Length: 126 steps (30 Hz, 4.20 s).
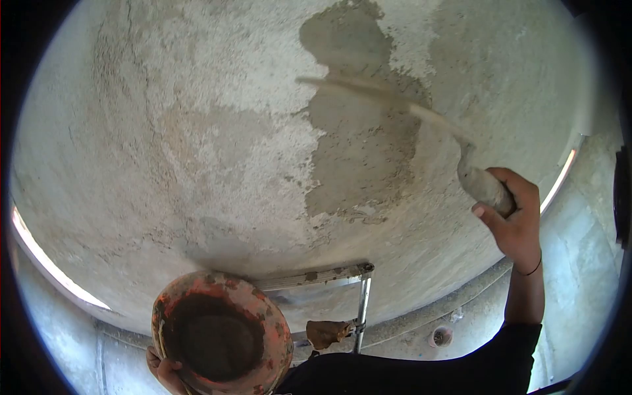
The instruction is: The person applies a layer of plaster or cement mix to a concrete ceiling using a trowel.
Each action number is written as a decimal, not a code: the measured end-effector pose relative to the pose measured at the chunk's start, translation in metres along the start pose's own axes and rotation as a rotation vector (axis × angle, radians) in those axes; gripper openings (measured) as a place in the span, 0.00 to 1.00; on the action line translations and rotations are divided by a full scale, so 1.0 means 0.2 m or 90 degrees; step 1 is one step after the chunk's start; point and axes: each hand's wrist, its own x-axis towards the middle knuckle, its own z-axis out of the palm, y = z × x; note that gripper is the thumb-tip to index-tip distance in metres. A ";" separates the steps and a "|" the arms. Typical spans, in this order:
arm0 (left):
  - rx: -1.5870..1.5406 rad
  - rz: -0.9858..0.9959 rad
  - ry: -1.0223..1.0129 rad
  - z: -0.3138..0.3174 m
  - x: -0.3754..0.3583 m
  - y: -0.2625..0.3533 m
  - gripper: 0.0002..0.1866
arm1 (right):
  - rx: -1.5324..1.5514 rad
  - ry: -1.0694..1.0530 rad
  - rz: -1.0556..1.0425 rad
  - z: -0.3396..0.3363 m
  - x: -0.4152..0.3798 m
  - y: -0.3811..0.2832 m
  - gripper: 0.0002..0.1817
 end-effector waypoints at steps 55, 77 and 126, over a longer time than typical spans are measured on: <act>0.160 -0.017 -0.012 0.01 0.07 0.08 0.10 | 0.036 -0.010 0.094 -0.04 0.05 0.14 0.14; 0.098 -0.008 -0.010 -0.17 0.23 -0.04 0.12 | 0.430 -0.125 0.292 0.19 -0.03 0.30 0.27; 0.196 -0.040 -0.029 -0.11 0.17 0.03 0.10 | 0.267 0.009 0.196 0.14 0.03 0.22 0.23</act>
